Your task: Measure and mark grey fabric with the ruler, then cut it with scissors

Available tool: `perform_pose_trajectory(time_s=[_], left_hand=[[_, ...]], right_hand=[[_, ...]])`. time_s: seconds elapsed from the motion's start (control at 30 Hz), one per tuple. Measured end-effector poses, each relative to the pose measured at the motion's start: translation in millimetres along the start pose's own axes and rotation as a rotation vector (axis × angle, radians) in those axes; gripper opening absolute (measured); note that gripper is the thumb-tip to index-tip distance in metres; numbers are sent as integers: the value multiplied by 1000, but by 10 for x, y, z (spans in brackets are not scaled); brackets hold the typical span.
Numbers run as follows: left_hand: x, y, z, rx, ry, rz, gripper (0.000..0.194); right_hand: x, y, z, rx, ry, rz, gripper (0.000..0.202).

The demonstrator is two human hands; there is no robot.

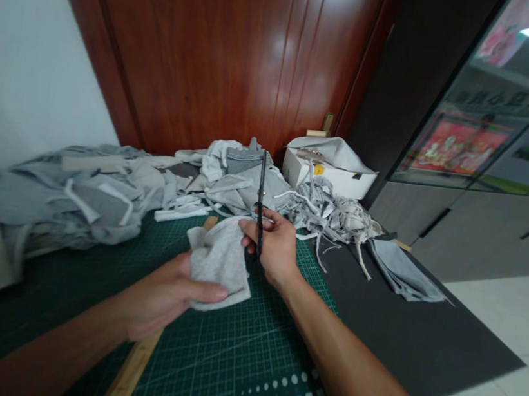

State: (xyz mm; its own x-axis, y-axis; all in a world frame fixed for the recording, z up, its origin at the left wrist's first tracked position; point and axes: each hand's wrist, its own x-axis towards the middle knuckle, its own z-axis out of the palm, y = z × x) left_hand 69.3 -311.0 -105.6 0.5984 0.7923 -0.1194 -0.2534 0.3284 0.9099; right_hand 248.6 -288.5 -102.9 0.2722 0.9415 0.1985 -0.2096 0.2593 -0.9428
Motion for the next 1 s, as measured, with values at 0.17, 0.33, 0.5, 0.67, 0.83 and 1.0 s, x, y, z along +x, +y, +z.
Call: perform_pose_trajectory(time_s=[0.17, 0.33, 0.5, 0.67, 0.83, 1.0], left_hand=[[67, 42, -90, 55, 117, 226, 47], [101, 90, -197, 132, 260, 424, 41], [93, 77, -195, 228, 215, 444, 30], [103, 72, -172, 160, 275, 423, 33], [109, 73, -172, 137, 382, 448, 26], [99, 89, -150, 74, 378, 462, 27]], right_hand=[[-74, 8, 12, 5, 37, -8, 61], [-234, 15, 99, 2, 5, 74, 56], [-326, 67, 196, 30, -31, 184, 55], [-348, 69, 227, 87, -23, 210, 59], [-395, 43, 242, 109, -60, 224, 58], [-426, 47, 260, 119, -52, 212, 63]])
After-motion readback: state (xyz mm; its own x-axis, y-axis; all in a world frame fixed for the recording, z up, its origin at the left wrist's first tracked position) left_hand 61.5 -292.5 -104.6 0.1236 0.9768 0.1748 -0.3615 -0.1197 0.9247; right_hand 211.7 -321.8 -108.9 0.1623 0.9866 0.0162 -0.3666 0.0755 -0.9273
